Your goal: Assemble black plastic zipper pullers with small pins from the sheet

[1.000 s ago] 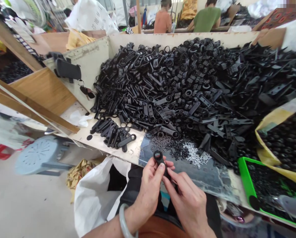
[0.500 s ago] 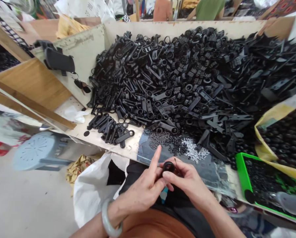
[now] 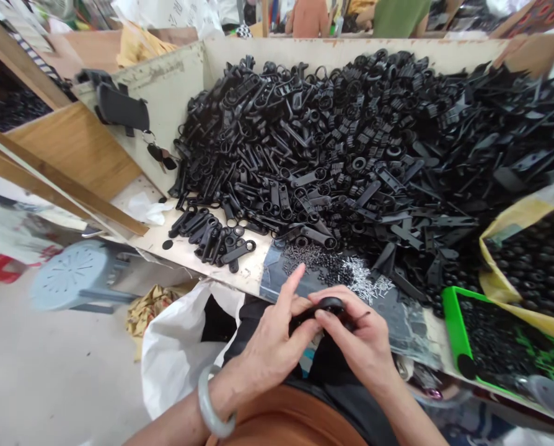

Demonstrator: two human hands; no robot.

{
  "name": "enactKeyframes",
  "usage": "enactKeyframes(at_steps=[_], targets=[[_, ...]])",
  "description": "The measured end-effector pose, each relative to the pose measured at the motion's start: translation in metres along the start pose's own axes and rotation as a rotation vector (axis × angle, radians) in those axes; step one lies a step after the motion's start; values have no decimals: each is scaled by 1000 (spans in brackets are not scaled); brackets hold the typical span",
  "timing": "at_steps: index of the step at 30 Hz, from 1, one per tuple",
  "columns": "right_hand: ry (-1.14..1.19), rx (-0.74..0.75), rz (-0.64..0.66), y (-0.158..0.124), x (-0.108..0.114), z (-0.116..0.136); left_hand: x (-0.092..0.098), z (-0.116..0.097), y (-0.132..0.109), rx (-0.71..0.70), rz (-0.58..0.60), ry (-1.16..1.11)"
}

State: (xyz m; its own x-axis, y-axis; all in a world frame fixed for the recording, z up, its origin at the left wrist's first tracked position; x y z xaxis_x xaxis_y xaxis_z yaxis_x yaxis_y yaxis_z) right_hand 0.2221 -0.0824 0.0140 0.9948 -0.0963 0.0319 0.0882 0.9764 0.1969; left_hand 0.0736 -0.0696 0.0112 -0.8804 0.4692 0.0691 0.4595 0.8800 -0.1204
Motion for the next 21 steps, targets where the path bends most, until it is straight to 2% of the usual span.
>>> enactKeyframes(at_steps=[2,4,6,7,8,11,13,17,21], targets=[[36,24,-21,2,0,3,-1,-2,-2,2,-52,-16],[100,27,-64,3,-1,4,1,-2,-4,11,-158,-15],[173,-10,-114,4,0,1,6,-3,-4,10,-267,10],[203,-39,-133,4,0,-1,8,-5,-4,-1,-285,35],[227,-68,-146,4,1,-4,8,-7,-2,-20,-267,69],[271,-128,-164,2,1,-9,3,-16,3,-90,-110,215],[286,-167,-175,0,0,-11,0,-20,5,-124,-73,324],[311,-208,-218,-1,-5,-14,-5,-21,6,-179,-144,464],[359,-236,-257,2,-10,-20,-6,-16,7,-174,-231,458]])
Point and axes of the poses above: each hand's wrist, its own y-axis towards the middle knuckle, its own x-axis out of the back of the hand, z = x × y, the point moved 5 cm from there along y, towards the middle knuckle, and after that the axes turned 8 degrees about y, right-handed, at the moved point
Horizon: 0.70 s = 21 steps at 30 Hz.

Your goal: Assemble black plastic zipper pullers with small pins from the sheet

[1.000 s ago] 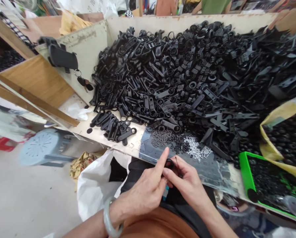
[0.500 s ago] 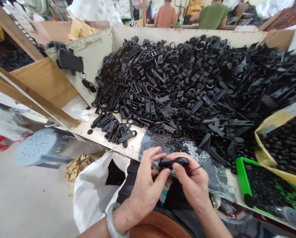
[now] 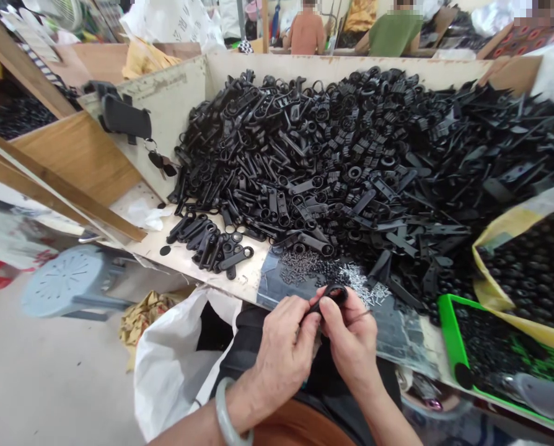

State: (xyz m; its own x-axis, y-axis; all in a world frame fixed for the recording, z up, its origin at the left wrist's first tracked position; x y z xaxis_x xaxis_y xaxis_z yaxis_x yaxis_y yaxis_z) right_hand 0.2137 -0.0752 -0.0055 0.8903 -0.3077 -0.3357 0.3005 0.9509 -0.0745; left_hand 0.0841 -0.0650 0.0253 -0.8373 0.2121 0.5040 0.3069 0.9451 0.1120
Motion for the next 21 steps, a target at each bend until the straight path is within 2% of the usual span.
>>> enactKeyframes(at_steps=[7,11,17,21], targets=[[22,-188,66,-2,4,-19,-3,20,3,142,113,-98],[-64,-93,128,-4,5,-10,-1,27,-1,171,167,-207],[-233,-4,263,-2,-5,3,7,25,-5,189,127,-395],[-351,114,355,-5,-10,5,1,19,1,158,325,-482]])
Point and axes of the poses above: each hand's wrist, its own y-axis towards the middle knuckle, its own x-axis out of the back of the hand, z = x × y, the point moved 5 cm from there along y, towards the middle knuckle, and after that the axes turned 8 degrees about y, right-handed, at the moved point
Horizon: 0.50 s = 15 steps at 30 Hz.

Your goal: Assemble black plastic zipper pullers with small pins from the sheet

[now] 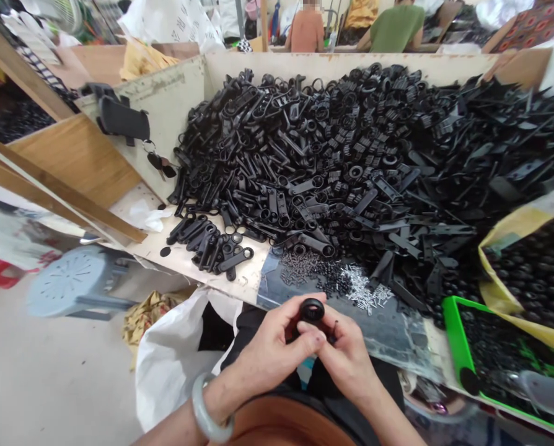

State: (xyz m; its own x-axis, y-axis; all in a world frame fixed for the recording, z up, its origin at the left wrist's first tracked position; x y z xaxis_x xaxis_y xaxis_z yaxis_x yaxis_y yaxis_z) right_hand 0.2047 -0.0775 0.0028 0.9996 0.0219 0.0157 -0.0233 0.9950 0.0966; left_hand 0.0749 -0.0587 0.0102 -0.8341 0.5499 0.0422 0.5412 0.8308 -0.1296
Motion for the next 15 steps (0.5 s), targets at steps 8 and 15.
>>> enactKeyframes(at_steps=[8,15], targets=[[97,-92,-9,-6,-4,-7,-3,8,2,91,-4,-76],[429,-474,-111,12,-17,-44,14,36,-11,77,-205,8]])
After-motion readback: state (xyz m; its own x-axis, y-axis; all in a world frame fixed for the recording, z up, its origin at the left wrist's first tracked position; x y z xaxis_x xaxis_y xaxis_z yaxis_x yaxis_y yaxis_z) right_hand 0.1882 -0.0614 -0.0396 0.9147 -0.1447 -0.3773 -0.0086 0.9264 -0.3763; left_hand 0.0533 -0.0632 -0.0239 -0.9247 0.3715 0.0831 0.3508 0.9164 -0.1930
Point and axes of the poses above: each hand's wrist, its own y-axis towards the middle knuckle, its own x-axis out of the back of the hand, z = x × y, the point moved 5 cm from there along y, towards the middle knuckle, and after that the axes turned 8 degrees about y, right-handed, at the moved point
